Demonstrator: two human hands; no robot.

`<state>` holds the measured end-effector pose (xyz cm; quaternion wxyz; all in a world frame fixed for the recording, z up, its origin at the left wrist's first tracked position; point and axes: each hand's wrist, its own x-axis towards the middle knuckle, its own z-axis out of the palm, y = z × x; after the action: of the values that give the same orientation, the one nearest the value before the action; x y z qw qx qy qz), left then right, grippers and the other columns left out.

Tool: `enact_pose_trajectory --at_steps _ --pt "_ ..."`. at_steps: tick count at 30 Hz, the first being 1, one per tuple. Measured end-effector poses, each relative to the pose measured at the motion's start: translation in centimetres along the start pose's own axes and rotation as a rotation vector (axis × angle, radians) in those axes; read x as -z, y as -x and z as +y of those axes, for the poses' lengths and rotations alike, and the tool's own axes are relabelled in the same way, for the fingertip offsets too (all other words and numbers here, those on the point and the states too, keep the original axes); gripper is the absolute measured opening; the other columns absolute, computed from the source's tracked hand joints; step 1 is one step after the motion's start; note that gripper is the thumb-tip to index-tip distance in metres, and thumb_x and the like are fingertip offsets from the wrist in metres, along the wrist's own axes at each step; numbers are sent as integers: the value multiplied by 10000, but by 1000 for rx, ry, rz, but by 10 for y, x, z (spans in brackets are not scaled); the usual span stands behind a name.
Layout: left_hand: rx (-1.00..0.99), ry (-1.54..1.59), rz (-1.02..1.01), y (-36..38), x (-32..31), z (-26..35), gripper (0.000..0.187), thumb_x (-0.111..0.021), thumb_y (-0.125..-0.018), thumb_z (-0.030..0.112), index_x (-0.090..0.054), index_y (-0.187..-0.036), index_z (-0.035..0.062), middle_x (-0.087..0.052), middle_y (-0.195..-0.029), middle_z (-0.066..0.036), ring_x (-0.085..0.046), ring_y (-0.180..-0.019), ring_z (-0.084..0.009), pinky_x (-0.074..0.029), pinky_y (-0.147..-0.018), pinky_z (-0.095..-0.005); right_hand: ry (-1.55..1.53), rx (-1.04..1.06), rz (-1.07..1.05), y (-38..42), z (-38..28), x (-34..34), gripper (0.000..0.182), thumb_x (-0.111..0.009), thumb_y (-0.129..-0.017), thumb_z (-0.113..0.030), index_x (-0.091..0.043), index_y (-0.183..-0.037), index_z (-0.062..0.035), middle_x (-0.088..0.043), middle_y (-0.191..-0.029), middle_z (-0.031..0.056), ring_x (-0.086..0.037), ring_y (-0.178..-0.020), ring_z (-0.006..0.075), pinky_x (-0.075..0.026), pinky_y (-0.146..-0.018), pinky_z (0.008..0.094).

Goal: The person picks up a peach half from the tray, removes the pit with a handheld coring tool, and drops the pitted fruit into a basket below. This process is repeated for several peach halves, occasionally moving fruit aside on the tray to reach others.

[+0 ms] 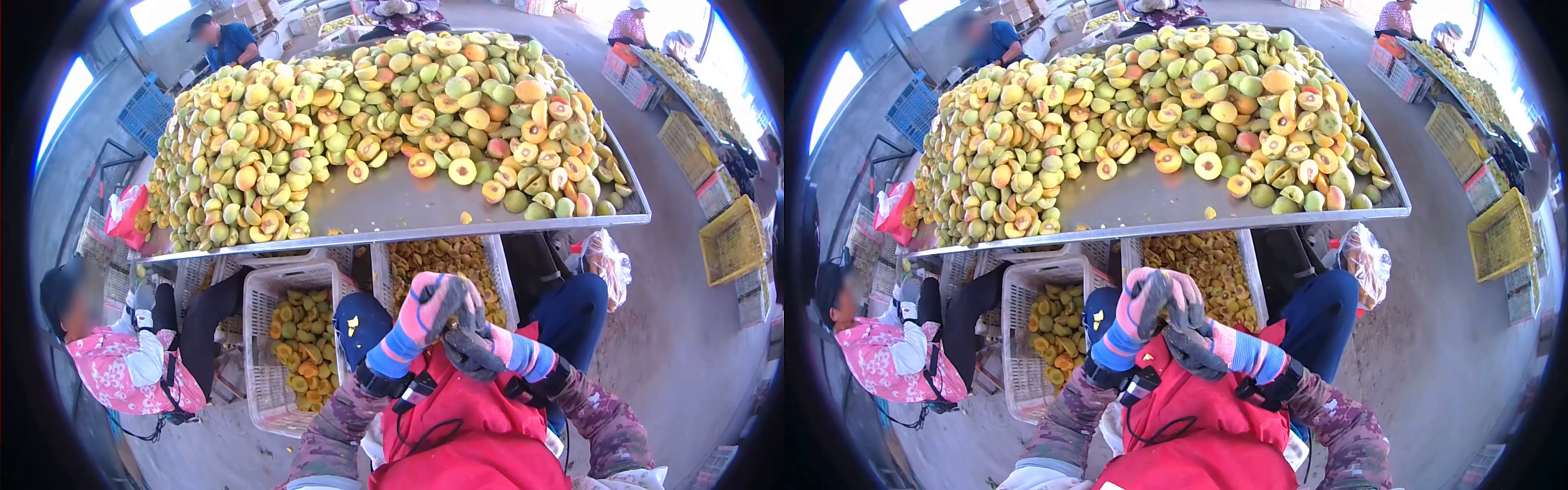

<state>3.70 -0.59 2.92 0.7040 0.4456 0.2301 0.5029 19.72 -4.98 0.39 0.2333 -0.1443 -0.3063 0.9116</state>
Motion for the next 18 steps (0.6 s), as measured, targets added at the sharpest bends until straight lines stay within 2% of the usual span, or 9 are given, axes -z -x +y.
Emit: enact_pose_trajectory --at_steps 1,2,3,4,5,9,11,14,18 --pt "-167 -464 53 0 22 -23 448 -478 -960 305 -485 -587 57 -546 -625 -121 -575 -587 -294 -491 -589 -369 63 -58 66 3 -3 2 301 -621 -892 -194 -534 -1166 -103 -561 -868 -7 -523 -658 88 -422 -513 228" --pt "18 119 -40 -5 8 -8 474 -453 -962 371 -481 -592 75 -550 -636 -121 -572 -596 -305 -489 -584 -393 7 -47 38 4 -3 7 318 -590 -912 -182 -539 -1216 -107 -555 -863 -19 -513 -649 77 -423 -524 229" --pt "202 699 -134 -14 -5 9 504 -428 -964 437 -478 -597 94 -555 -647 -120 -569 -604 -317 -487 -579 -417 485 189 96 2 -10 -5 309 -554 -933 -217 -555 -1221 -103 -540 -854 -34 -501 -656 59 -419 -535 224" --pt "369 814 113 -10 -1 10 492 -404 -965 447 -512 -643 90 -551 -665 -52 -550 -723 -243 -468 -674 -376 658 56 115 2 -26 -17 304 -527 -945 -256 -567 -1200 -97 -548 -863 -30 -503 -672 54 -427 -558 217" --pt "314 904 -156 -21 14 0 468 -431 -949 474 -593 -770 73 -604 -777 -81 -584 -820 -241 -491 -747 -387 830 -83 128 1 -38 -23 313 -501 -956 -295 -580 -1180 -91 -556 -872 -25 -505 -687 48 -434 -581 210" --pt "65 531 382 -9 30 -9 449 -443 -958 431 -593 -982 8 -623 -937 -143 -621 -903 -279 -537 -804 -445 463 -254 256 5 5 24 354 -441 -960 -397 -567 -1121 -108 -607 -887 31 -585 -746 103 -473 -626 254" --pt "97 549 451 7 43 -15 410 -463 -963 373 -558 -1077 -9 -618 -977 -135 -620 -946 -272 -534 -851 -431 1908 -295 402 1 47 50 295 -489 -931 -365 -547 -1027 -92 -634 -884 110 -643 -792 243 -494 -609 331" --pt "-21 306 421 28 47 -21 359 -502 -963 264 -490 -1193 -11 -597 -1047 -119 -610 -962 -222 -529 -868 -374 1683 -63 789 5 38 48 222 -555 -891 -286 -523 -947 -73 -635 -853 175 -627 -807 362 -495 -608 411" --pt "-72 -133 448 35 36 -15 377 -545 -936 192 -460 -1238 -16 -582 -1082 -128 -597 -999 -228 -513 -871 -366 1413 392 853 -20 7 5 166 -599 -862 -190 -515 -924 -61 -611 -743 184 -610 -714 385 -476 -580 446"
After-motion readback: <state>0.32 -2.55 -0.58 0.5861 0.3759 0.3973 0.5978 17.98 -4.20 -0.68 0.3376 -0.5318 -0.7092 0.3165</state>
